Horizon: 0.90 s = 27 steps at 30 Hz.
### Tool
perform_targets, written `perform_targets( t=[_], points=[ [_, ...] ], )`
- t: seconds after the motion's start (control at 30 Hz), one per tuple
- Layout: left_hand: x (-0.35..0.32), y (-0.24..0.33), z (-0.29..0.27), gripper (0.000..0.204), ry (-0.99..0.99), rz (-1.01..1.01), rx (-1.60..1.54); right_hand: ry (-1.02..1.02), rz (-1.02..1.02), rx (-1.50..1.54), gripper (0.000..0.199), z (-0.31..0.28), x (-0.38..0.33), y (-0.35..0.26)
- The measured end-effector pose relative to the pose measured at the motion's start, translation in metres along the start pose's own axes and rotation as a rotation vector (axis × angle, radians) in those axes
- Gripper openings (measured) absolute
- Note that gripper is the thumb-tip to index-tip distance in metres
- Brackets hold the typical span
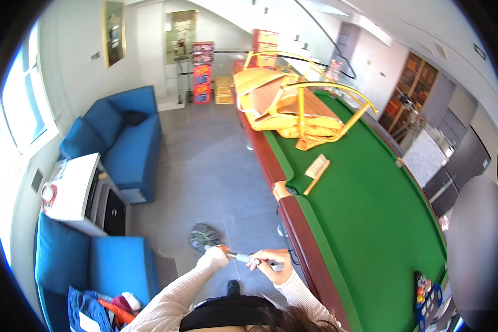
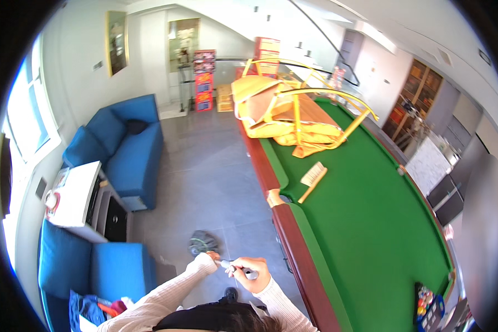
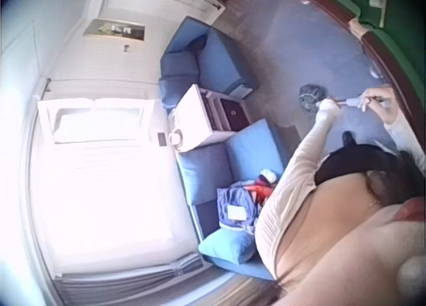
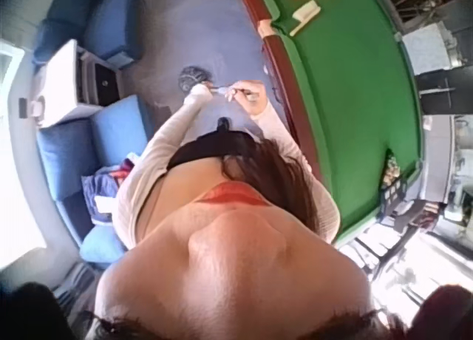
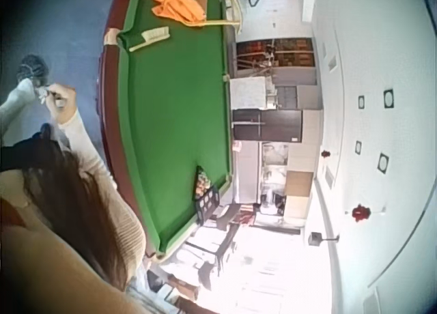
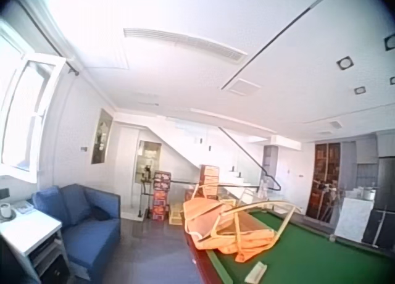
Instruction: The person mops the floor using a mop with a long handle. They clean the area around a glass table, a blue sofa, and a pool table, moving the mop back and forth to cover the surface.
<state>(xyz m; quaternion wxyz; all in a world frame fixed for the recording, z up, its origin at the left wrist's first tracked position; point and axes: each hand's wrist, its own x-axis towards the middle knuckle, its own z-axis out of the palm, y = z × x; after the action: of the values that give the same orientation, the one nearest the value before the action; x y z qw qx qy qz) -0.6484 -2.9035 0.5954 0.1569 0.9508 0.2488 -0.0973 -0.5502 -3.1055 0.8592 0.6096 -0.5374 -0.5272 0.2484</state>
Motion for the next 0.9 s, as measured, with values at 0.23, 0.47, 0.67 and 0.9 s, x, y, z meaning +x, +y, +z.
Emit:
perform_targets(
  t=[0.23,0.47,0.67,0.9],
  points=[
    [-0.130,-0.070,0.040,0.017,0.092,-0.263,-0.163,-0.229,0.053,0.122,0.012,0.086,-0.030,0.019],
    [-0.229,-0.037,0.021,0.020,0.245,-0.309,-0.337,-0.394,-0.084,0.105,0.004,0.128,-0.054,-0.032],
    [-0.252,0.033,-0.029,0.021,-0.110,-0.139,-0.241,-0.376,-0.040,0.142,0.005,0.096,-0.094,-0.072],
    [-0.248,0.073,-0.001,0.020,-0.238,0.119,-0.540,-0.415,-0.078,0.032,0.005,0.072,-0.129,-0.125]
  ],
)
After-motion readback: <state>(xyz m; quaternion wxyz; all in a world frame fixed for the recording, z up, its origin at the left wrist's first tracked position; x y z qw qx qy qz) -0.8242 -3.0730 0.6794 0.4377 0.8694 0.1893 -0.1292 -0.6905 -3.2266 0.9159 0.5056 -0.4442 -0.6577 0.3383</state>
